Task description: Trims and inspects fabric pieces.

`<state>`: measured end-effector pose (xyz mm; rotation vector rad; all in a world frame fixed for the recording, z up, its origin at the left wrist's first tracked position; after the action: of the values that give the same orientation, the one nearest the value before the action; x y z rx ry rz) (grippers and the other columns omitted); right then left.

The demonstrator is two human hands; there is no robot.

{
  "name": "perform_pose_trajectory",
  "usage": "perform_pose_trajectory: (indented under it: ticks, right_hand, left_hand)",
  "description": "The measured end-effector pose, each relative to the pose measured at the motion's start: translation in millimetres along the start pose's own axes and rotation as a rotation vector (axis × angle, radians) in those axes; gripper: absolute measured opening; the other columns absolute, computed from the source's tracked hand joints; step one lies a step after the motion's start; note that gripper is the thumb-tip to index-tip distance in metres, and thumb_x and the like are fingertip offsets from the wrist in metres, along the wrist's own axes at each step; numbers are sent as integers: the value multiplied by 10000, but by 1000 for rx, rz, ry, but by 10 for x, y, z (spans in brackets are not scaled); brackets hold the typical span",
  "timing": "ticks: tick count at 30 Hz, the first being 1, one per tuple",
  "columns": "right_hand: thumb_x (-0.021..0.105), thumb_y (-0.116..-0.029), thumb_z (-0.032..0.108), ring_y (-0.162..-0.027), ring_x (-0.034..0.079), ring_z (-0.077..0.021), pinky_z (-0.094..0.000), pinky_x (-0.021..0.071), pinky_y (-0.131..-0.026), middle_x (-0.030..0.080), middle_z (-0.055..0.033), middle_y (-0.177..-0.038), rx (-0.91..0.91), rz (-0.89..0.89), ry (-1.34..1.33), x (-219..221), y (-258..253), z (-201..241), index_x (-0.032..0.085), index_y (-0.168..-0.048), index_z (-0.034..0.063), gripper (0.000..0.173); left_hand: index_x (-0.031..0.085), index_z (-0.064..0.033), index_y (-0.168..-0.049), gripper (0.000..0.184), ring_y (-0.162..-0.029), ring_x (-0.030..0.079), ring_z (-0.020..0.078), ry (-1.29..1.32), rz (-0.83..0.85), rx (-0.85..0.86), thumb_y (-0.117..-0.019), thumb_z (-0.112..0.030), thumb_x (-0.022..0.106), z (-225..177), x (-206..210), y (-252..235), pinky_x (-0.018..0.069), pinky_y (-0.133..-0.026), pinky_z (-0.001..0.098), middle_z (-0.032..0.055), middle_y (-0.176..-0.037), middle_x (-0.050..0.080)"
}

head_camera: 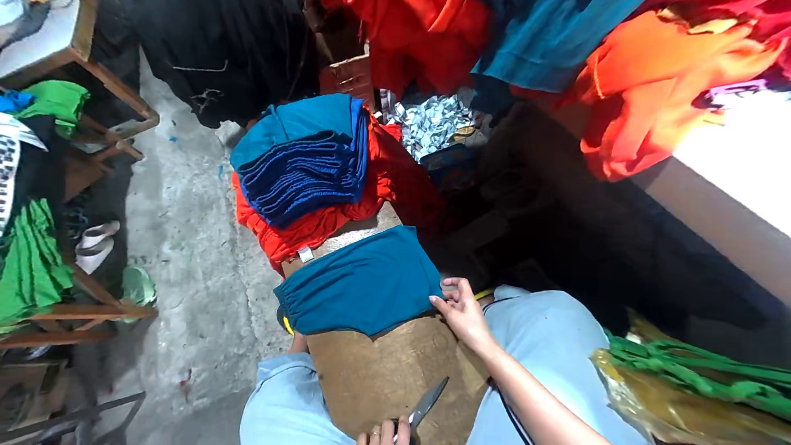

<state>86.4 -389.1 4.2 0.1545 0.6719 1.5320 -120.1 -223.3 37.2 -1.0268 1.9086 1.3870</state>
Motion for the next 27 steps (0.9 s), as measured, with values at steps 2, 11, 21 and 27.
perform_pose_trajectory:
  ticks: [2,11,21,27]
  right_hand:
    - [653,-979,24,-791,665,-222,-391,555,-719,677,-171,-1037,40,31,-89,14,-33,-47,487,-1385,11,439]
    - [669,-961,2,-631,622,-132,-264,530,-587,640,-100,-827,107,47,-262,-51,-90,-217,550,-1313,11,371]
    - [688,-953,23,-592,569,-114,-262,488,-562,620,-68,-786,88,5,-236,-90,-74,-193,572,-1258,17,326]
    - [672,-957,16,-630,600,-120,-272,510,-597,642,-69,-807,82,-10,-285,-77,-20,-226,568,-1245,12,306]
  left_hand:
    - [645,-53,-1357,444,-1009,692,443,-3,-22,-15,-914,-66,674,49,5,2,548,-857,573,252,-1137,691]
    - [558,-13,-1426,534,-914,686,370,593,266,-136,-902,-52,656,236,-156,-156,544,-843,544,226,-1065,698]
    - [509,28,-1409,591,-794,685,171,1089,347,-122,-893,-191,697,-373,-91,-741,581,-701,335,115,-1024,699]
    - [464,32,-1443,616,-866,683,193,1161,290,-192,-914,-203,672,-490,-188,-1040,587,-754,351,138,-1092,663]
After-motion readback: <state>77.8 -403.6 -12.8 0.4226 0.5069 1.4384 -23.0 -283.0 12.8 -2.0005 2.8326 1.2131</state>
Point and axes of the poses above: each hand's wrist, its own y-axis away from the middle knuckle, its own x-axis out of the palm, z = x × y, the point moved 9 cm from there along -y, towards the middle knuckle
